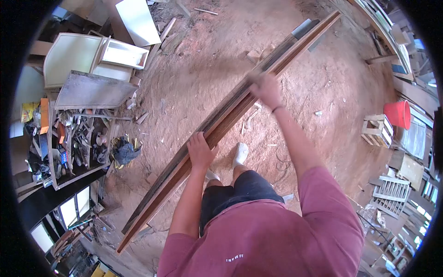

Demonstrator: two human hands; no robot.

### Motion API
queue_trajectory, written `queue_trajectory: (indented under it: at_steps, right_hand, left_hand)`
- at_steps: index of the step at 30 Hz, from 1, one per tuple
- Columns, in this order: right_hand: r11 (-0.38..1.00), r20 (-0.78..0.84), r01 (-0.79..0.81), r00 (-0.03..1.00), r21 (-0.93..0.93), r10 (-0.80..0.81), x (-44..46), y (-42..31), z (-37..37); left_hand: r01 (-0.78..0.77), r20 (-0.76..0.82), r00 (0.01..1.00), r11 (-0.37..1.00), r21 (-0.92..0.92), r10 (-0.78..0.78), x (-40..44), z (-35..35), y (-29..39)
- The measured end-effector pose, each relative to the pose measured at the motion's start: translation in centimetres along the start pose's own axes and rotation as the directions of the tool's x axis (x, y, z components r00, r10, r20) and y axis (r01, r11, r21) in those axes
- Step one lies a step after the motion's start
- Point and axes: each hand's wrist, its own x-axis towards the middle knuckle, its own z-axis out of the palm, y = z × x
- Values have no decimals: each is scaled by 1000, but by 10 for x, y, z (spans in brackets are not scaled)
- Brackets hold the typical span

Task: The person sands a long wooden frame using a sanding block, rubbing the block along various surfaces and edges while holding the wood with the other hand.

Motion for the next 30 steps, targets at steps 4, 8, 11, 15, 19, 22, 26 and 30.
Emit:
queue_trajectory:
  at_steps: [4, 8, 11, 15, 19, 22, 26, 30]
  right_hand:
    - [987, -200, -156, 967, 28, 159, 4, 6, -1]
    - [975, 8, 171, 985, 142, -174, -128, -144, 75]
    - [922, -167, 363, 926, 138, -339, -196, -190, 127]
    - [998, 54, 7, 998, 69, -10, -108, -131, 61]
    - [988, -431, -149, 894, -30, 121, -78, -89, 56]
    - [993, -173, -59, 982, 100, 75, -138, -178, 117]
    - [917, -60, 322, 947, 237, -317, -266, -314, 172]
    - [990, -95, 73, 994, 118, -62, -187, -241, 108]
  left_hand:
    - [-13, -15, 1000, 1000, -21, 13, -27, -20, -20]
    - [-6, -8, 1000, 997, -79, 5, -57, -32, -49]
    - [-22, -10, 1000, 998, -63, 22, -83, -27, -79]
    - [-37, 24, 999, 998, -49, 38, -108, -35, -105]
    - [-76, -21, 997, 995, -62, 74, -125, -36, -127]
    - [-91, -45, 995, 995, -43, 89, -138, -39, -146]
    - [-87, 53, 995, 996, 29, 86, -163, -41, -178]
    - [-146, -6, 989, 989, 24, 146, -173, -57, -194]
